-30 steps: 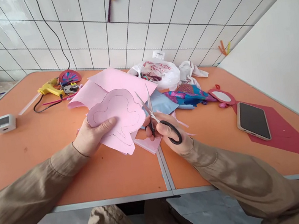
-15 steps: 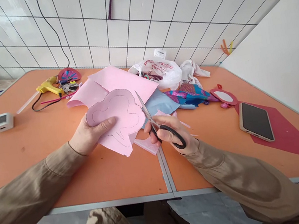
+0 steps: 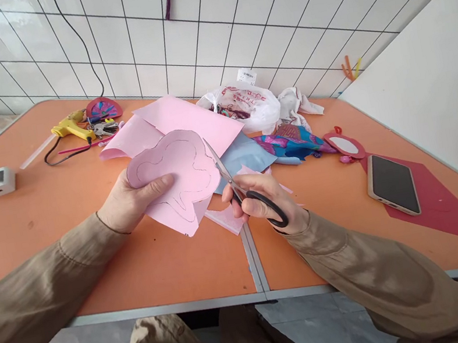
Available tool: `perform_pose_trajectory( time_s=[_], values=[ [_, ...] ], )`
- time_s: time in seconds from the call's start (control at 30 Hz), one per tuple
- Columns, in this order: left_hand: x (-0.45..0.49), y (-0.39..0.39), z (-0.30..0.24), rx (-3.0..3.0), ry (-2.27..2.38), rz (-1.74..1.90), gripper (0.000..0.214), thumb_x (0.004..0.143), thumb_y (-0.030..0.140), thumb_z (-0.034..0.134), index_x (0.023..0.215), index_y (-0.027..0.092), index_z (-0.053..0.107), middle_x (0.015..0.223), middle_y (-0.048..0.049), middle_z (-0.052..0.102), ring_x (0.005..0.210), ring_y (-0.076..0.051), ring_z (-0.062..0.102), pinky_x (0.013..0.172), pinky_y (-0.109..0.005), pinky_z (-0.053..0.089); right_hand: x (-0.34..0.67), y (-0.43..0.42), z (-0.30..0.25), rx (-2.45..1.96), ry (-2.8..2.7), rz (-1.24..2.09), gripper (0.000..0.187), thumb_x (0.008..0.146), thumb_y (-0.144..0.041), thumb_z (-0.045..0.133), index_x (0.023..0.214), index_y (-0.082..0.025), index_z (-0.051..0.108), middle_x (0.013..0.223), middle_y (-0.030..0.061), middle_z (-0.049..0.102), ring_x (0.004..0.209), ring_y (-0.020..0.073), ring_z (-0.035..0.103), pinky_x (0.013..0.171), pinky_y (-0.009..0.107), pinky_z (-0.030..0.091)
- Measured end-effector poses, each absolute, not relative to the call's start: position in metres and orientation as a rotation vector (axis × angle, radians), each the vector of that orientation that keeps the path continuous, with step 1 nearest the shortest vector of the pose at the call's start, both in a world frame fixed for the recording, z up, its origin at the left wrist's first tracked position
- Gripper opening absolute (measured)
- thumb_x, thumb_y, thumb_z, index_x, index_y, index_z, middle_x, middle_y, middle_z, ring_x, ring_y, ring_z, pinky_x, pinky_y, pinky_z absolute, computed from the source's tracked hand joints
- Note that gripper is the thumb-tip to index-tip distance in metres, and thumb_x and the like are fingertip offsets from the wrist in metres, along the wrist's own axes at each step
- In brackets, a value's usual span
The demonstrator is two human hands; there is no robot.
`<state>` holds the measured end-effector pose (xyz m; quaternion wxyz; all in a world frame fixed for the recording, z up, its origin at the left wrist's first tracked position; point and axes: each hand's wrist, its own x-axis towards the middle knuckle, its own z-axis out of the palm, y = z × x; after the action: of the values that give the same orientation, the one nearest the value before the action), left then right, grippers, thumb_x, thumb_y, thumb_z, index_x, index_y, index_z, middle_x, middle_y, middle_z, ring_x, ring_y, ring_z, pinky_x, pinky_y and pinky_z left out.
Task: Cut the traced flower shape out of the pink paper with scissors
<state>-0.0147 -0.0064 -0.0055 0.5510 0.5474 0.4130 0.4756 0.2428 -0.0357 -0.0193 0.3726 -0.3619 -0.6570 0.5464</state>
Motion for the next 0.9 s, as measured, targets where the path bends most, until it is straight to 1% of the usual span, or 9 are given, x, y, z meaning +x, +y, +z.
perform_pose_trajectory(
  time_s=[0.2,0.43,0.7,0.9],
  values=[
    [-0.012,-0.008,-0.003,1.245,0.99,1.145,0.056,0.064,0.045,0.09,0.111,0.018,0.072,0.111,-0.0117,0.077,0.109,-0.039,0.07,0.083,-0.044,0.064,0.243,-0.038,-0.011,-0.965,-1.756,1.364,0.06,0.073,-0.075,0.071,0.087,-0.017,0.063,0.065,-0.001,0.055,0.056,0.0111,0.049,0.052,0.025,0.04],
    [-0.014,-0.007,-0.002,1.254,0.954,1.113,0.052,0.068,0.041,0.088,0.112,0.019,0.072,0.112,-0.0115,0.077,0.11,-0.038,0.069,0.085,-0.046,0.063,0.244,-0.037,-0.011,-0.949,-1.778,1.323,0.06,0.074,-0.075,0.07,0.087,-0.016,0.064,0.066,-0.0009,0.055,0.056,0.0106,0.049,0.051,0.026,0.04],
    [-0.016,-0.008,0.002,1.252,0.98,1.099,0.054,0.065,0.042,0.089,0.111,0.018,0.073,0.112,-0.013,0.076,0.111,-0.041,0.068,0.087,-0.051,0.062,0.241,-0.041,-0.008,-0.96,-1.732,1.339,0.058,0.073,-0.072,0.073,0.085,-0.017,0.064,0.065,-0.002,0.053,0.056,0.0102,0.047,0.052,0.026,0.037],
    [-0.016,-0.008,0.001,1.272,0.99,1.098,0.055,0.064,0.044,0.09,0.11,0.018,0.073,0.111,-0.0137,0.076,0.11,-0.042,0.069,0.085,-0.05,0.063,0.24,-0.043,-0.007,-0.977,-1.718,1.339,0.058,0.072,-0.072,0.074,0.084,-0.017,0.064,0.065,-0.0017,0.053,0.057,0.0105,0.048,0.052,0.026,0.039]
  ],
)
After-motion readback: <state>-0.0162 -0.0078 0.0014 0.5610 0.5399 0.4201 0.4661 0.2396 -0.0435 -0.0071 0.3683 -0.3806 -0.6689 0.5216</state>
